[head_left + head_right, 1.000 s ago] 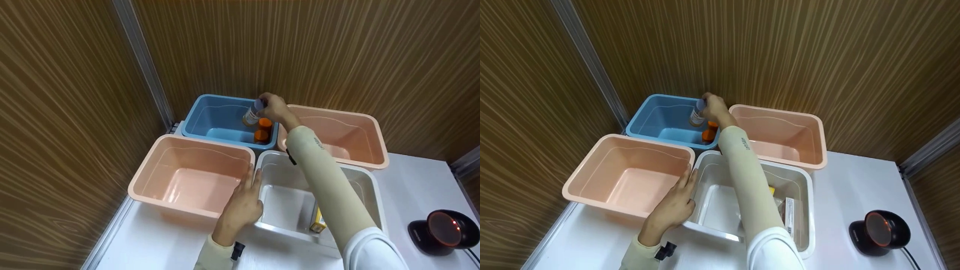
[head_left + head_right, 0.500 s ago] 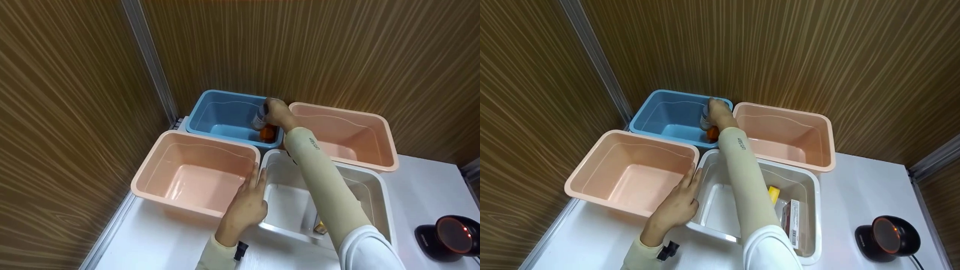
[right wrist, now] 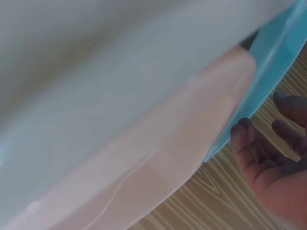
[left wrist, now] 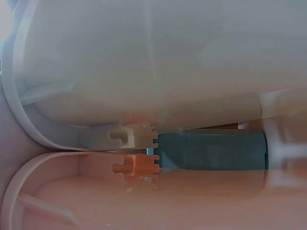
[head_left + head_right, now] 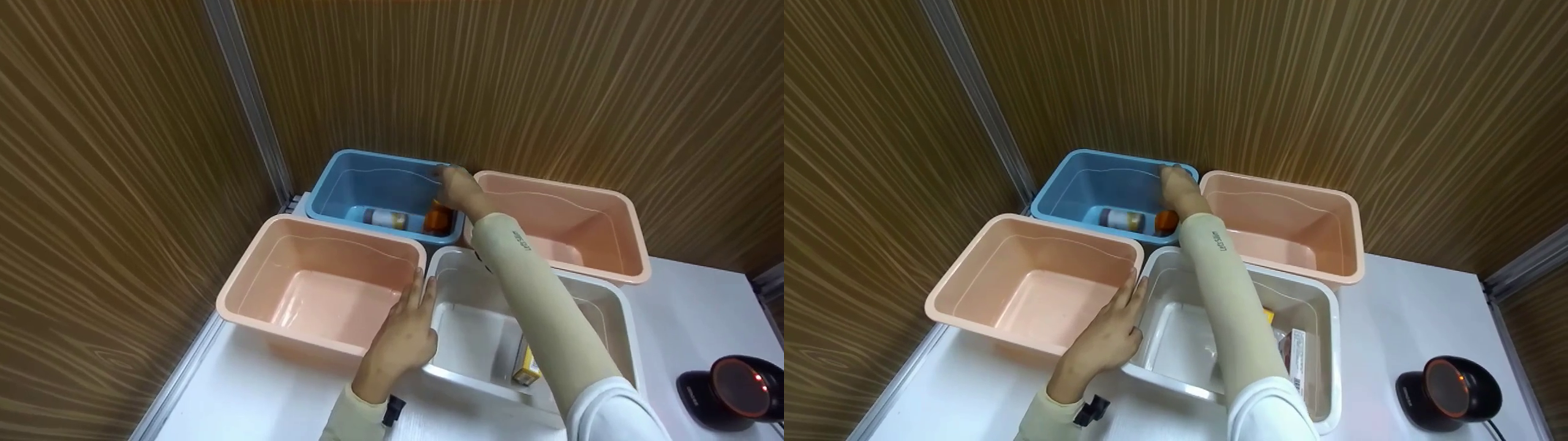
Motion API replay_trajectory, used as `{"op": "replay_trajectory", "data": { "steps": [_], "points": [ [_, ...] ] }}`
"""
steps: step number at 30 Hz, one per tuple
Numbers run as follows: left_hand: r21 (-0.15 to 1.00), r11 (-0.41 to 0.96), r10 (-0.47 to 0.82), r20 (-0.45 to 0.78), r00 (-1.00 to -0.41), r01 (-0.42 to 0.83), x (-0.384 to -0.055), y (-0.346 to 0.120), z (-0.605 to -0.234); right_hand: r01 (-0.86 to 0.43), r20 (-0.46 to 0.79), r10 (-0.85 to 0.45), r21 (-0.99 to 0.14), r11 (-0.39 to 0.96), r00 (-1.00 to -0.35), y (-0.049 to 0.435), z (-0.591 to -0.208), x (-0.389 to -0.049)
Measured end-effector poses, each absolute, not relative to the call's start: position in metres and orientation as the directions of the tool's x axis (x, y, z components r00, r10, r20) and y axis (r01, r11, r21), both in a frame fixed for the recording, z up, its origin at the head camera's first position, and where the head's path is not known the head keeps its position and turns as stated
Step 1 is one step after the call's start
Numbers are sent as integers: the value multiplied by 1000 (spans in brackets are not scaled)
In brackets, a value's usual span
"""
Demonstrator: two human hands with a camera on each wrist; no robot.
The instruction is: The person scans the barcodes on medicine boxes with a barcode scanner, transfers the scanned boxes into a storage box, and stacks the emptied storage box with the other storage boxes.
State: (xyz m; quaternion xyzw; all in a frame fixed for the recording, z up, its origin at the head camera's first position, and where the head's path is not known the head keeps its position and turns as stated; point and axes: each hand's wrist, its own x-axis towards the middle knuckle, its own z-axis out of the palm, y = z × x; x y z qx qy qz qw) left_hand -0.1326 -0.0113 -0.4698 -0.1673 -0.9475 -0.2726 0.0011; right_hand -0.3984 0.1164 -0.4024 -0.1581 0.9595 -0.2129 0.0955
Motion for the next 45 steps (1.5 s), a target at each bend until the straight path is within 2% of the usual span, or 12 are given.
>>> {"op": "replay_trajectory", "data": {
  "steps": [8,15,20,28,34,40,45],
  "points": [
    [539,798,308,20,-951,270,-143,-13,-472,-346,-23,-403,-466,814,-915,150,-393,-377],
    [546,790,316,30,-948,280,-153,-21,-477,-366,27,-418,-534,762,-908,190,-385,-341],
    [540,800,298,24,-954,263,-160,-27,-479,-460,87,-488,-510,727,-868,207,-382,-309],
    [538,808,286,-3,-958,240,-170,-30,-479,-668,115,-677,-346,659,-727,229,-398,-266],
    [546,799,291,17,-957,252,-172,-29,-479,-789,64,-794,-189,585,-604,253,-423,-249],
    [551,801,276,10,-961,235,-173,-31,-476,-803,-31,-804,-39,594,-593,264,-442,-246],
    [548,805,266,6,-964,226,-174,-31,-476,-792,-225,-759,138,595,-610,265,-458,-242]
  ]
}}
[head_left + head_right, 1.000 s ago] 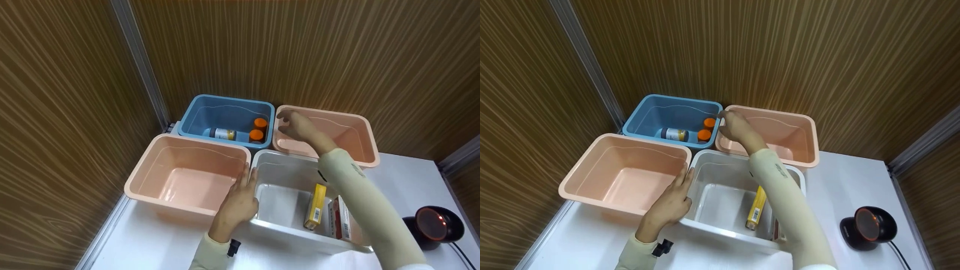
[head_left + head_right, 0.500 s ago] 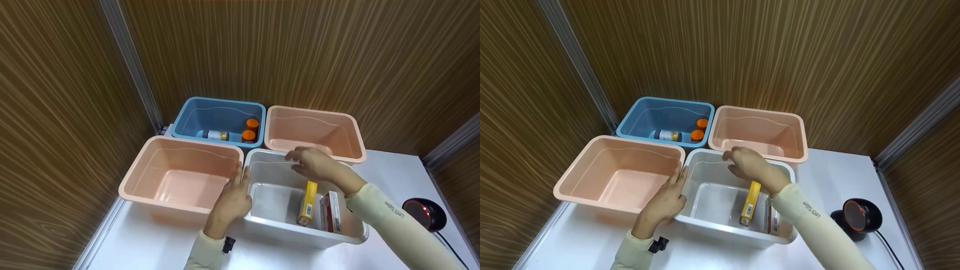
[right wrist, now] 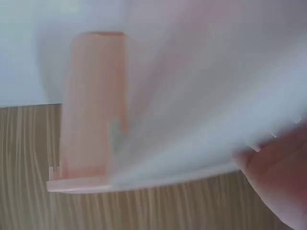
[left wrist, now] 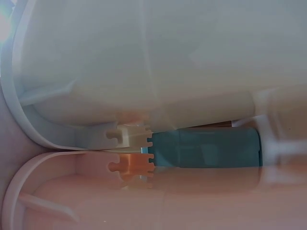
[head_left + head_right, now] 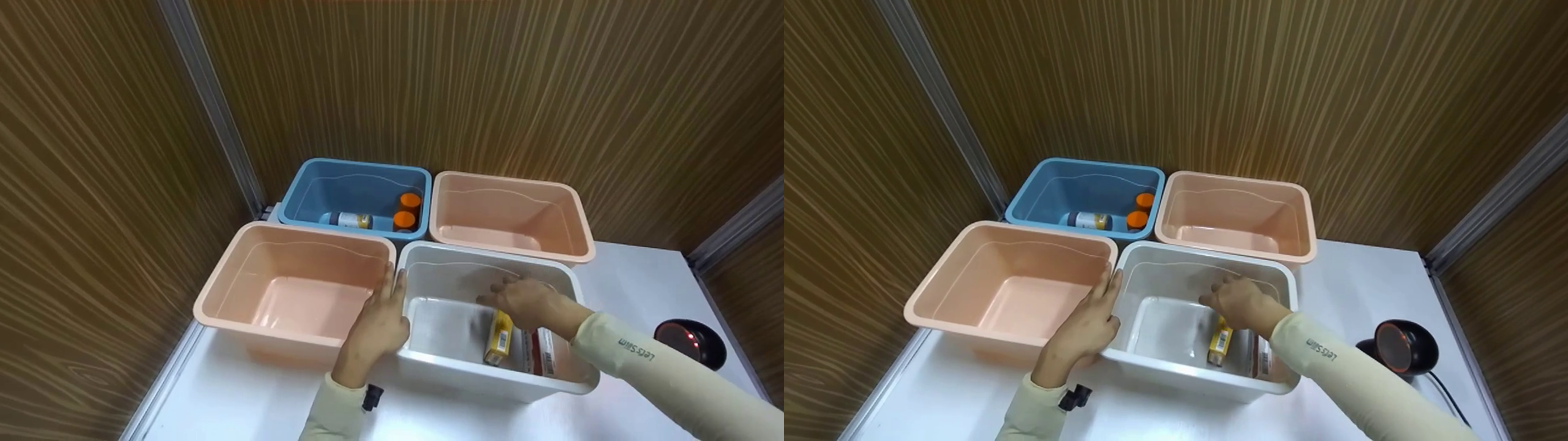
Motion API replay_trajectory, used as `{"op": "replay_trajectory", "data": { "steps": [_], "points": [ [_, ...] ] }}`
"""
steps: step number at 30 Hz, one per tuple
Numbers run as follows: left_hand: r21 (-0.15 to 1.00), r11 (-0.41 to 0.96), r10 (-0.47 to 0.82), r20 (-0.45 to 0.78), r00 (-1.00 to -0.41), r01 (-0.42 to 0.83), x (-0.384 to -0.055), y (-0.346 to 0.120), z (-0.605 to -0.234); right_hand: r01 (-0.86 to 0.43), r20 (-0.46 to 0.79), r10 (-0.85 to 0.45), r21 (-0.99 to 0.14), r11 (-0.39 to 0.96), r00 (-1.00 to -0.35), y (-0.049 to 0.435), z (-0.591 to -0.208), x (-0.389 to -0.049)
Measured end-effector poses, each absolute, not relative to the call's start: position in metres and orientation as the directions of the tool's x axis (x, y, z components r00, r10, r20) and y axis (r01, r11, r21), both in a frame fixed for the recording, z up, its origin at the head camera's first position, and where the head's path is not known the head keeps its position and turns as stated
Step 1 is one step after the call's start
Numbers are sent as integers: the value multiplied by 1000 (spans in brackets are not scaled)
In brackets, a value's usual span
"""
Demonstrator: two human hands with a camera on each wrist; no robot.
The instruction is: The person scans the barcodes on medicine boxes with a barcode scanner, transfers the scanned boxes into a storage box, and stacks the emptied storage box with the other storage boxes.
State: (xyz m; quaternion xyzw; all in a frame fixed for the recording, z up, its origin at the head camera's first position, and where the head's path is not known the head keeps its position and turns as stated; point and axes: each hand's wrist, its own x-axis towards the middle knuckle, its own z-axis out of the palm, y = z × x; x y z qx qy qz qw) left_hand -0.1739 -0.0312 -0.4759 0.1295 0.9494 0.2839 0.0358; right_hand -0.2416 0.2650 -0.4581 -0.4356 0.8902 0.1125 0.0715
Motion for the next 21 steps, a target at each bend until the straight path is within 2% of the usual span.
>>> {"op": "replay_trajectory", "data": {
  "steps": [3,10,16,21],
  "points": [
    [542,809,265,10,-964,228,-174,-31,-475,-796,-287,-743,243,555,-605,264,-466,-239],
    [527,816,271,10,-962,236,-175,-32,-473,-767,-303,-741,482,424,-599,262,-473,-233],
    [529,814,269,25,-963,241,-176,-32,-474,-747,-307,-750,563,353,-586,264,-480,-237],
    [532,813,265,20,-964,235,-174,-32,-475,-754,-313,-757,563,339,-574,266,-484,-239]
  ]
}}
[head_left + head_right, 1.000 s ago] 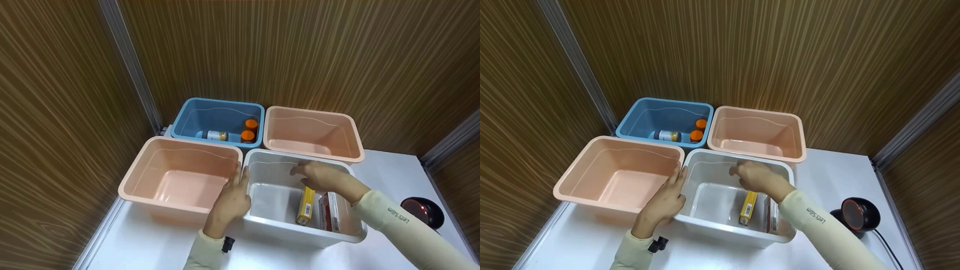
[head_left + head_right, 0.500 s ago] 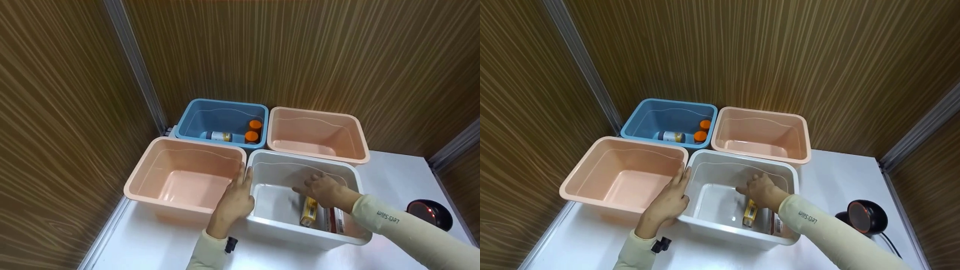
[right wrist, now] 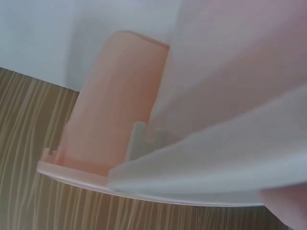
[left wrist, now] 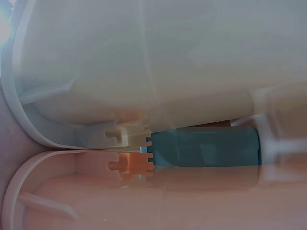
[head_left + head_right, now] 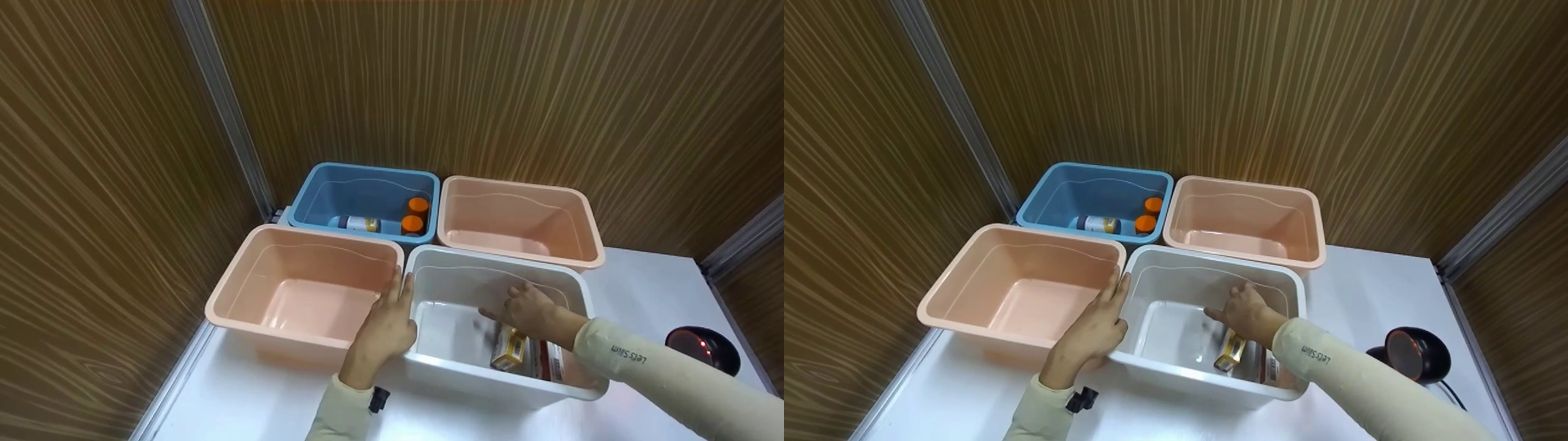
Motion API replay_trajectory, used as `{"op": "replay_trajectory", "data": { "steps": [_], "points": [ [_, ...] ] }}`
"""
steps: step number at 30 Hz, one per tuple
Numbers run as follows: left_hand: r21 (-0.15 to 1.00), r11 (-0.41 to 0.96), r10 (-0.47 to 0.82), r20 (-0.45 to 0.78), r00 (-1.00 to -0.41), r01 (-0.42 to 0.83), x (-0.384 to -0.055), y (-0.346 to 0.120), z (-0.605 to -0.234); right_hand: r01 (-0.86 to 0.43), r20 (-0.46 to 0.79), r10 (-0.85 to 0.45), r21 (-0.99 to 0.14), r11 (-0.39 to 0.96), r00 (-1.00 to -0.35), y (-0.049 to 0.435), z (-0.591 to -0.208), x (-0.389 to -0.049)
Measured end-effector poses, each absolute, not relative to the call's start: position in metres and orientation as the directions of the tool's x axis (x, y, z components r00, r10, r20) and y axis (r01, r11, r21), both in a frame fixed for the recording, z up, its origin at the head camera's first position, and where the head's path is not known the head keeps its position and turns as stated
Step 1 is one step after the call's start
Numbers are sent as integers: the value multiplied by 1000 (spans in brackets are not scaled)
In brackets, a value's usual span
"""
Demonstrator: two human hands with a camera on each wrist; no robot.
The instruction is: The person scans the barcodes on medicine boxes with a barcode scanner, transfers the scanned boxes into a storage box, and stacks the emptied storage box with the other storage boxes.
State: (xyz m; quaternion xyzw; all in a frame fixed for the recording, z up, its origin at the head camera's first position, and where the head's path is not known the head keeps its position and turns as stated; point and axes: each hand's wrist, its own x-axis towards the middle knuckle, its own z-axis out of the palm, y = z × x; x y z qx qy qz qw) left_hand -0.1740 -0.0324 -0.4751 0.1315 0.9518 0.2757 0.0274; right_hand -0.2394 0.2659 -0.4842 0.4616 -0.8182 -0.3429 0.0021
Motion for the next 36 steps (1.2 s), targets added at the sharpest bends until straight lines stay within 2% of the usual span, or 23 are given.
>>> {"op": "replay_trajectory", "data": {
  "steps": [4,11,19,25,36],
  "points": [
    [532,814,265,19,-964,234,-175,-31,-475,-766,-317,-744,513,388,-589,268,-485,-241],
    [520,818,270,30,-962,246,-176,-30,-476,-783,-298,-727,318,535,-618,267,-485,-241],
    [512,823,263,39,-964,245,-179,-27,-479,-788,-275,-766,429,442,-580,266,-487,-243],
    [510,825,266,27,-964,242,-182,-25,-479,-797,-253,-771,359,485,-584,266,-487,-242],
    [534,816,257,10,-966,223,-188,-23,-478,-832,-62,-852,266,487,-519,264,-483,-240]
  ]
}}
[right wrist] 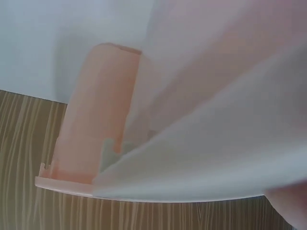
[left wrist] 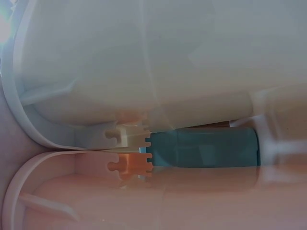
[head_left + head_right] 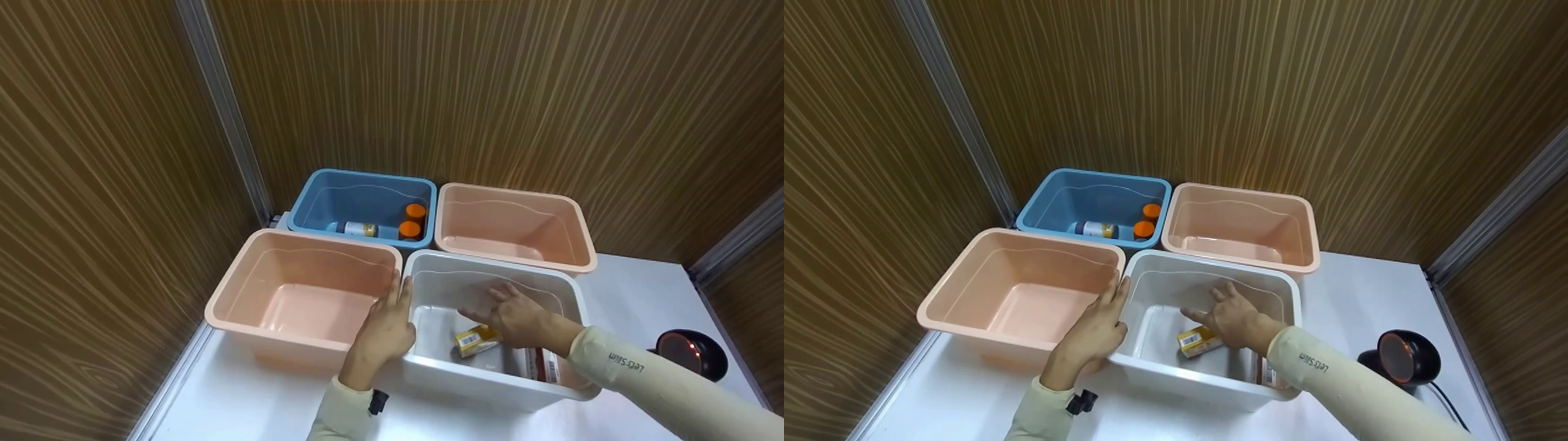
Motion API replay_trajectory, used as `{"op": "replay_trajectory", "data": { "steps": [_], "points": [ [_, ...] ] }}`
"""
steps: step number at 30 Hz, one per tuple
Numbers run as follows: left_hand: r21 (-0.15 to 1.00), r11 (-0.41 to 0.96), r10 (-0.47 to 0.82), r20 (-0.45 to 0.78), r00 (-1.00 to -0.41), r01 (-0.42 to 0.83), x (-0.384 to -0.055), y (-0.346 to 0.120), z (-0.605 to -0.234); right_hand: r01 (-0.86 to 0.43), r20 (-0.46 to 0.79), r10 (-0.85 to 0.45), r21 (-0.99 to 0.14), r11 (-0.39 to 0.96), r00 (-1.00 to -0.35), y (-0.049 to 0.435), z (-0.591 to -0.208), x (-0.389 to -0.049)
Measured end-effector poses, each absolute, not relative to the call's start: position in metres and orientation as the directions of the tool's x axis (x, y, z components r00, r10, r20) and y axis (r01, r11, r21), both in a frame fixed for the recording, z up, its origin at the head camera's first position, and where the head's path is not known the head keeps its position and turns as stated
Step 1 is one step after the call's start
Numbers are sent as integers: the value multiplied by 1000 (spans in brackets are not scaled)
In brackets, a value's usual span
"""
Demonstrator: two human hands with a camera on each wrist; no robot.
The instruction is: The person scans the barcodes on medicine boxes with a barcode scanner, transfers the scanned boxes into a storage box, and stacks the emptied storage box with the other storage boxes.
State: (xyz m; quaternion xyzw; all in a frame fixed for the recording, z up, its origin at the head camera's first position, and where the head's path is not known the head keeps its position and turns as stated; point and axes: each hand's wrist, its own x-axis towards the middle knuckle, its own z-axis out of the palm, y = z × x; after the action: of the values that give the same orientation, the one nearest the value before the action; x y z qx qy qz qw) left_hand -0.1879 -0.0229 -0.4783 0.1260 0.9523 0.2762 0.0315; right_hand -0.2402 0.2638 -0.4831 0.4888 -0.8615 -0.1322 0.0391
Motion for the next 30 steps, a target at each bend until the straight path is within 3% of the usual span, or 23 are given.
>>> {"op": "replay_trajectory", "data": {
  "steps": [10,18,30],
  "points": [
    [520,822,256,23,-966,230,-188,-23,-479,-817,-61,-820,156,556,-569,265,-473,-238],
    [517,824,264,13,-964,233,-189,-23,-479,-753,-33,-756,-73,654,-653,268,-443,-239],
    [540,804,274,34,-961,249,-188,-23,-480,-681,95,-686,-277,677,-721,284,-407,-235]
  ]
}}
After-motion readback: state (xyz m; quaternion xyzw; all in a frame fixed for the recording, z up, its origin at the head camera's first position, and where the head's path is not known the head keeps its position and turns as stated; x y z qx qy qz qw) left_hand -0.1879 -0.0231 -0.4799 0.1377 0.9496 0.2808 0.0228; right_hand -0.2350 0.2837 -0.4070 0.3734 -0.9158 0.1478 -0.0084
